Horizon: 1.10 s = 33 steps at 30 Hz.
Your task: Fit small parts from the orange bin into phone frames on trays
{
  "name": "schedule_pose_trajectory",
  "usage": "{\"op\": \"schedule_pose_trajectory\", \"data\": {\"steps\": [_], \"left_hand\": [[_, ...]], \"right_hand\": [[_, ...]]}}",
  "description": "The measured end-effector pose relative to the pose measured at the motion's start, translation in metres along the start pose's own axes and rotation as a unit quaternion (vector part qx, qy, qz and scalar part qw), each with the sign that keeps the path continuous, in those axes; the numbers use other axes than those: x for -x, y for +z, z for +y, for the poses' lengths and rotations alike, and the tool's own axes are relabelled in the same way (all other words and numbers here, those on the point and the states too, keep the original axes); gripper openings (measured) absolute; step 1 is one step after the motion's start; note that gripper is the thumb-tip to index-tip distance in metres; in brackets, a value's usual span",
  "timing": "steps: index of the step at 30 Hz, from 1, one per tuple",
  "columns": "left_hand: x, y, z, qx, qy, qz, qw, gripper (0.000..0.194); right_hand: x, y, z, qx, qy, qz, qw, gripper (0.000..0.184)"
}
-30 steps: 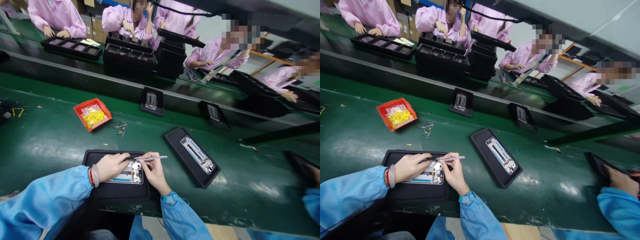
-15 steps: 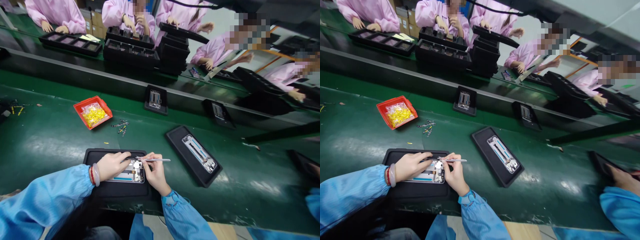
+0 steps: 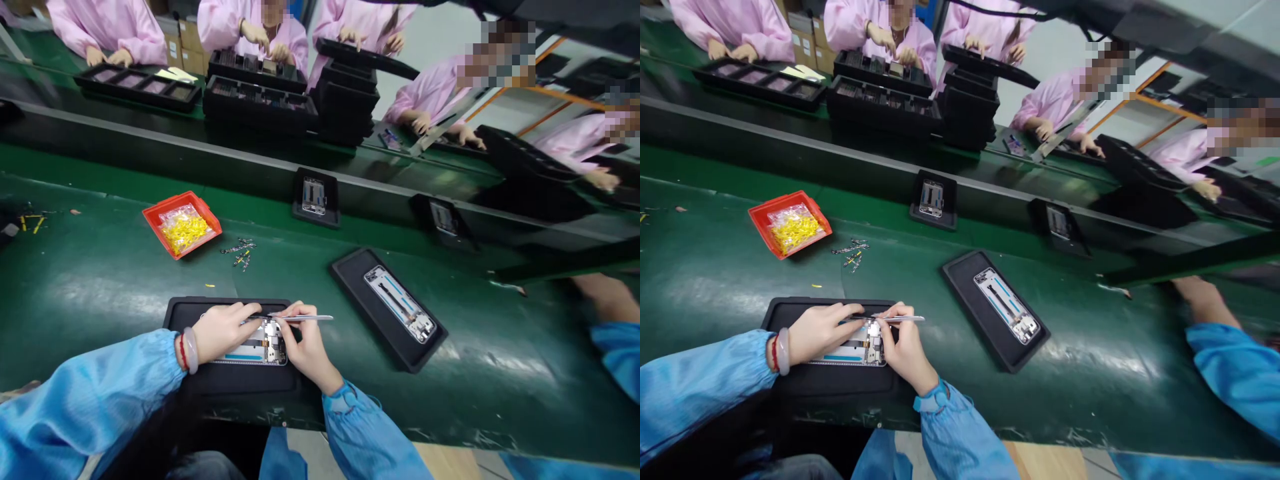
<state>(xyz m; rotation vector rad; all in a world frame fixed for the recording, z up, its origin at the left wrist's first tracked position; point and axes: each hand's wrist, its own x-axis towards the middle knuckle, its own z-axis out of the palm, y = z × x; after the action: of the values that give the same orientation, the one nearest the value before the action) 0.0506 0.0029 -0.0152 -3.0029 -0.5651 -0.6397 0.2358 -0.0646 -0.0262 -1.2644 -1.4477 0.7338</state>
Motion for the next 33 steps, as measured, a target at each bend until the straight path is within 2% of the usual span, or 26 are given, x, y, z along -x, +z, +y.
{"op": "schedule_pose_trajectory", "data": {"steps": [2, 7, 12, 16, 19, 23, 33], "left_hand": [[-0.002, 0.0, 0.0, 0.001, -0.001, 0.006, 1.0, 0.023], [-0.004, -0.001, 0.003, 0.003, -0.005, 0.008, 1.0, 0.024], [-0.008, -0.005, 0.006, 0.012, -0.015, 0.003, 1.0, 0.025], [-0.006, -0.006, 0.004, 0.056, -0.047, 0.027, 0.997, 0.03], [-0.002, -0.006, 0.0, 0.109, -0.097, 0.04, 0.989, 0.031], [0.001, -0.007, -0.002, 0.132, -0.154, 0.014, 0.979, 0.029], [0.002, -0.004, 0.002, 0.08, -0.152, -0.007, 0.985, 0.035]], "right_hand": [[-0.001, -0.001, -0.002, -0.016, 0.001, 0.013, 1.0, 0.009], [-0.001, -0.002, -0.008, -0.084, -0.021, 0.119, 0.989, 0.015], [0.001, 0.003, -0.005, -0.042, -0.004, 0.061, 0.997, 0.014], [0.0, 0.005, -0.001, -0.033, 0.012, 0.027, 0.999, 0.014], [0.0, 0.006, 0.001, -0.047, 0.021, 0.021, 0.998, 0.016], [-0.001, 0.008, 0.0, -0.061, 0.032, 0.016, 0.998, 0.018], [-0.002, 0.01, -0.001, -0.063, 0.056, 0.014, 0.996, 0.018]]}}
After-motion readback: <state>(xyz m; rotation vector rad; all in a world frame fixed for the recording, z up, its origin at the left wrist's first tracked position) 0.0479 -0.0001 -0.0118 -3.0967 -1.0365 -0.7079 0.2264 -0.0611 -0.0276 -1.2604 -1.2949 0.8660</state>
